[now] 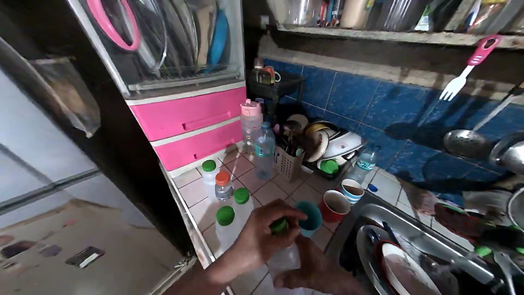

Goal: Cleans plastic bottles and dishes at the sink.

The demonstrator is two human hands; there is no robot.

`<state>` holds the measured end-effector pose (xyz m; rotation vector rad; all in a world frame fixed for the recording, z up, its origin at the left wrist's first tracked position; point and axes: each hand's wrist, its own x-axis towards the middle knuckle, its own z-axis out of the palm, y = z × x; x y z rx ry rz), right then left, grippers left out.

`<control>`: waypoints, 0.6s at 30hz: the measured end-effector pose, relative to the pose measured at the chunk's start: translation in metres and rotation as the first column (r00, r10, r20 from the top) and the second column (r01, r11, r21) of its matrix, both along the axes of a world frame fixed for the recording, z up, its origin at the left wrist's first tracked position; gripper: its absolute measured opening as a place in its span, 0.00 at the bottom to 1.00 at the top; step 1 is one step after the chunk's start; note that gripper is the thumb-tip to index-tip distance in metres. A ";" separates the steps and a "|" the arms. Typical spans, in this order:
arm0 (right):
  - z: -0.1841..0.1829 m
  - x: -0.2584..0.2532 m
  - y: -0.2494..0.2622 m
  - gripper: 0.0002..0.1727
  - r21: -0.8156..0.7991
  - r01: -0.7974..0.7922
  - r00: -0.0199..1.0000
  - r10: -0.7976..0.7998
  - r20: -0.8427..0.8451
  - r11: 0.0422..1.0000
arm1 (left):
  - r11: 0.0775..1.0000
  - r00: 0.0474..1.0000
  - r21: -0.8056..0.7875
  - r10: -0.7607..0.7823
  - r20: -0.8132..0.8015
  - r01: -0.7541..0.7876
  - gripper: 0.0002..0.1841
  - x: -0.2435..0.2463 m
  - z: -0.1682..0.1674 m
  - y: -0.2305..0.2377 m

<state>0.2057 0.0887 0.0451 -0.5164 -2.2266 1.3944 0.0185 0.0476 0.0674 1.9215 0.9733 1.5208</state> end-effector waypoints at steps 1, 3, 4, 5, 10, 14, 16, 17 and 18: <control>0.015 0.000 0.010 0.43 0.062 -0.083 0.986 0.072 0.153 0.995 | 0.997 0.998 0.055 0.047 -0.032 -0.045 0.10 -0.002 -0.004 -0.004; 0.046 -0.005 0.041 0.38 0.156 -0.181 0.907 0.104 0.409 0.971 | 0.982 0.985 0.138 0.141 -0.101 -0.126 0.10 -0.005 -0.016 -0.006; 0.058 -0.012 0.062 0.33 0.177 -0.166 0.888 0.069 0.455 0.970 | 0.969 0.969 0.165 0.205 -0.135 -0.182 0.10 -0.006 -0.023 -0.005; 0.069 -0.022 0.082 0.28 0.203 -0.097 0.902 0.000 0.431 0.974 | 0.952 0.946 0.188 0.274 -0.171 -0.242 0.10 -0.006 -0.031 -0.003; 0.068 -0.117 0.171 0.41 0.339 0.408 0.861 -0.481 0.167 0.848 | 0.861 0.819 0.291 0.495 -0.291 -0.417 0.11 -0.006 -0.065 0.016; 0.032 -0.176 0.207 0.67 0.377 0.523 0.810 -0.583 0.059 0.765 | 0.790 0.718 0.296 0.612 -0.330 -0.537 0.11 -0.006 -0.076 0.026; 0.020 -0.195 0.217 0.71 0.367 0.568 0.777 -0.627 0.054 0.737 | 0.758 0.683 0.275 0.652 -0.329 -0.592 0.10 -0.006 -0.075 0.028; 0.016 -0.202 0.219 0.71 0.355 0.596 0.755 -0.653 0.058 0.720 | 0.739 0.655 0.283 0.673 -0.344 -0.611 0.09 -0.007 -0.075 0.029; 0.013 -0.208 0.221 0.69 0.349 0.623 0.732 -0.679 0.055 0.700 | 0.705 0.605 0.329 0.708 -0.364 -0.628 0.09 -0.008 -0.078 0.031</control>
